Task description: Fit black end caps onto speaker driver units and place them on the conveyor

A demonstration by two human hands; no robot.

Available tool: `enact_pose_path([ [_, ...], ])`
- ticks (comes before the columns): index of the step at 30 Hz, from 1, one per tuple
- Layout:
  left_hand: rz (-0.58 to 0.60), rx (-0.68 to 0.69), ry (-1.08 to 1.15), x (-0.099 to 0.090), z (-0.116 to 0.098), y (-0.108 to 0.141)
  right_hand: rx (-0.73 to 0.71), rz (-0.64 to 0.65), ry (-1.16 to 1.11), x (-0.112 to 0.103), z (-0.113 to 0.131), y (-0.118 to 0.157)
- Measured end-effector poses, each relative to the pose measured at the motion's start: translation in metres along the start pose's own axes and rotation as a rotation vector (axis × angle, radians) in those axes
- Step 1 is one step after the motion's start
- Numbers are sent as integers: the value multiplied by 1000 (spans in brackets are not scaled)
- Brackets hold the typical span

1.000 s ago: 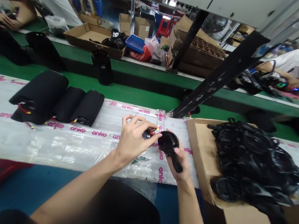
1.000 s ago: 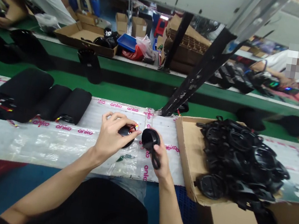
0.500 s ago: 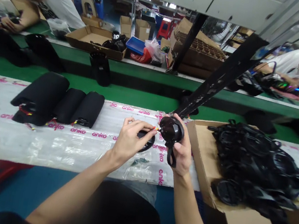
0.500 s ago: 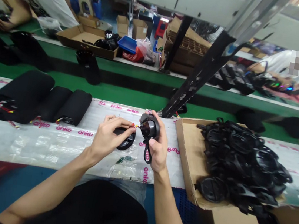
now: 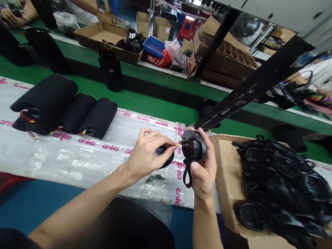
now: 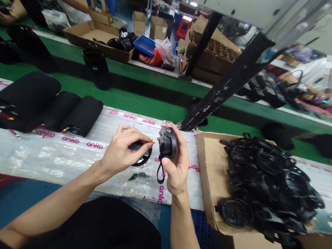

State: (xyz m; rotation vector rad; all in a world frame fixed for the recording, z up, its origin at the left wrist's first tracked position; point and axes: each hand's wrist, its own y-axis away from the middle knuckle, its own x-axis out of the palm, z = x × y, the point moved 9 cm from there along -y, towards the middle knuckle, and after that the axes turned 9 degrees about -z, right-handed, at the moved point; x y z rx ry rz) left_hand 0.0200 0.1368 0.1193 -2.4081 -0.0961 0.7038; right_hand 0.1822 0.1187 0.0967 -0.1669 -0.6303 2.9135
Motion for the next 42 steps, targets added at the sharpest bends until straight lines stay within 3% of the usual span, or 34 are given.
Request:
enact_pose_path([
  [10,62,70,35,-2,1,-1,52,111,-42,6,0,-6],
  [17,-129,-117,120,-16,17,9,109,110,-258,9,-13,0],
  [19,-132,-90,119,-17,15,11,103,88,-250,10,-14,2],
  [23,-78,61,62,-16,2,12,96,27,-198,10,-15,3],
  [30,23,105,-95,-13,-2,6,95,19,-196,7,-16,2],
  [34,93,157,-78,-7,-6,0,87,64,-201,7,-11,1],
  [36,97,129,-19,-8,-4,-2,62,115,-164,10,-7,1],
  [42,68,-144,106,-12,24,12,22,122,1,9,0,1],
])
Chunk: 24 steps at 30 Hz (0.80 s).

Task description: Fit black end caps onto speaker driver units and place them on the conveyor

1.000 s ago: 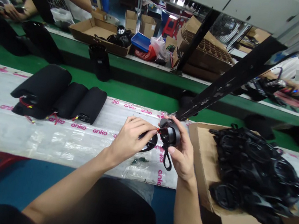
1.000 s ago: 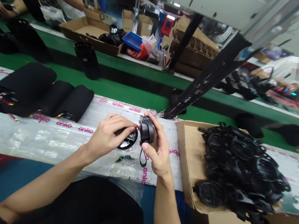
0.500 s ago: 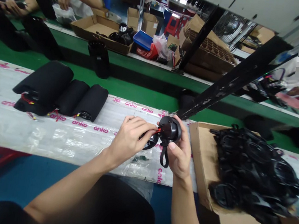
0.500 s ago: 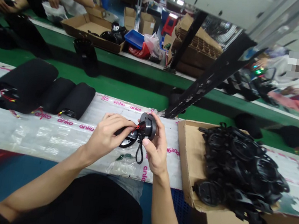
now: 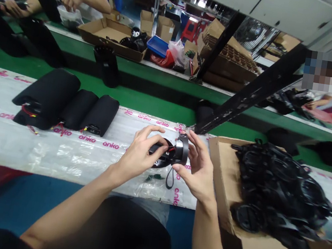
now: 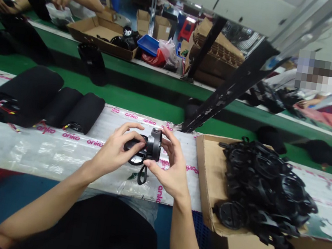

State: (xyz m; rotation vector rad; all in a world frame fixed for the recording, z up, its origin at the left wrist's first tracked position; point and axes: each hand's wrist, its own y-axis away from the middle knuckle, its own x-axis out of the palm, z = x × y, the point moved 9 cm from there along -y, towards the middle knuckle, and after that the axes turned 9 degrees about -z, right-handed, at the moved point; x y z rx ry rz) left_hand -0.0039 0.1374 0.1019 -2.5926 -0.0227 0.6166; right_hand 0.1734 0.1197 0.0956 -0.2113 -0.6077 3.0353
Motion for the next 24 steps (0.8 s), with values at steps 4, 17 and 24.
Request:
enact_pose_path([
  [4,-47,-65,123,4,11,7,-46,15,164,5,5,0],
  [17,-36,-304,754,15,39,22,-172,88,544,30,22,11],
  [24,29,-306,593,23,43,21,65,37,205,27,-11,18],
])
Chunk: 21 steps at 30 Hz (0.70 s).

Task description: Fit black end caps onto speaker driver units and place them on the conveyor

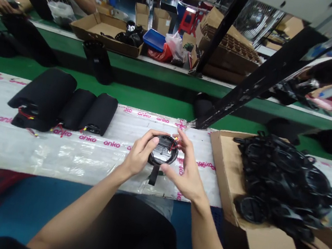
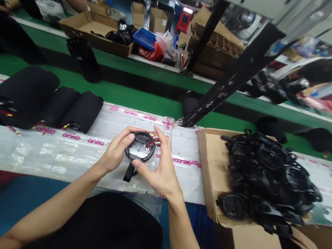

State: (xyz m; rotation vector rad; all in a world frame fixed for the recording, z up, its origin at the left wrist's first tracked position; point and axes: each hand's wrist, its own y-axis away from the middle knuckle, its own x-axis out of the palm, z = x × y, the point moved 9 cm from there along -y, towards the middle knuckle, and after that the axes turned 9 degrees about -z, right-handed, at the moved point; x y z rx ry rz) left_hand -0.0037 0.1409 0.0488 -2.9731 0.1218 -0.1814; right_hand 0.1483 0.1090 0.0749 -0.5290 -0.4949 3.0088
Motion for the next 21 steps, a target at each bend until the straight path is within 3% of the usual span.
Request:
enact_pose_path([
  [4,-62,56,6,-5,2,16,145,-283,-290,0,-30,23],
  [7,-148,141,61,-11,3,35,153,-400,-353,11,-32,46],
  [11,-260,244,123,-13,4,55,122,-448,-317,19,-21,69],
  [15,-308,238,158,-12,1,60,84,-476,-273,17,-17,82],
  [21,-159,74,93,-9,2,33,89,-484,-179,7,-23,71],
])
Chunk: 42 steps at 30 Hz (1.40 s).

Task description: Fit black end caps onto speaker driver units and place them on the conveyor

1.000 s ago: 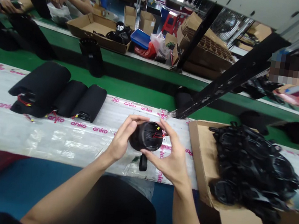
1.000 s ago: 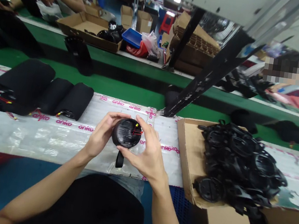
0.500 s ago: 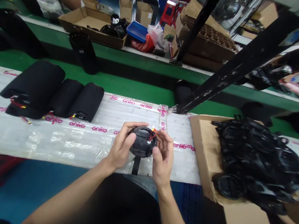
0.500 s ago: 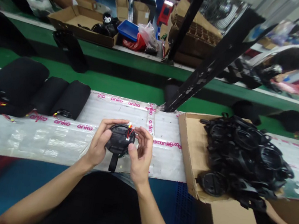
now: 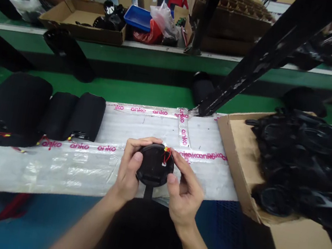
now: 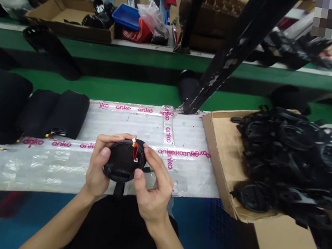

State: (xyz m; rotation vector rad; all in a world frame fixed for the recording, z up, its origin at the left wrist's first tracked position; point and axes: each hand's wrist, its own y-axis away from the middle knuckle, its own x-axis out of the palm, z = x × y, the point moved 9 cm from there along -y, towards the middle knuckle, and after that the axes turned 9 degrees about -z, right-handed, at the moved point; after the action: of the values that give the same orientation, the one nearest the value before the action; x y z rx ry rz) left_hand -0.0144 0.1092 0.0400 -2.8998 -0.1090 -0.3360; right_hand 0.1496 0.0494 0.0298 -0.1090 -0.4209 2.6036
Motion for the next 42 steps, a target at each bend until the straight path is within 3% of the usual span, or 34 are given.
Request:
enact_pose_path([
  [2,11,5,0,3,2,-7,2,-4,2,1,0,-8],
  [6,-112,66,13,5,4,-8,-49,-16,37,5,7,-17],
  [9,-143,31,15,5,4,-10,9,-57,10,6,8,-23],
  [11,-67,-50,-4,7,6,-19,103,-79,-55,7,6,-26],
  [15,268,-175,-74,21,13,-37,213,-117,-123,11,7,-32],
  [17,315,-166,-61,23,15,-45,221,-124,-108,12,9,-34],
  [19,270,-135,-44,22,16,-50,226,-108,-93,13,9,-35],
  [22,222,-107,-64,24,18,-48,212,-24,-99,9,6,-38],
  [28,245,-78,-116,25,16,-48,63,340,-78,7,-5,-42],
  [32,263,-63,-125,24,14,-50,-33,318,17,7,-4,-47],
  [36,274,-81,-136,22,16,-51,-11,385,75,7,-1,-53],
  [40,378,-143,20,14,22,-53,14,572,128,5,-2,-82],
  [42,438,-141,78,3,24,-51,-17,545,124,6,1,-116],
])
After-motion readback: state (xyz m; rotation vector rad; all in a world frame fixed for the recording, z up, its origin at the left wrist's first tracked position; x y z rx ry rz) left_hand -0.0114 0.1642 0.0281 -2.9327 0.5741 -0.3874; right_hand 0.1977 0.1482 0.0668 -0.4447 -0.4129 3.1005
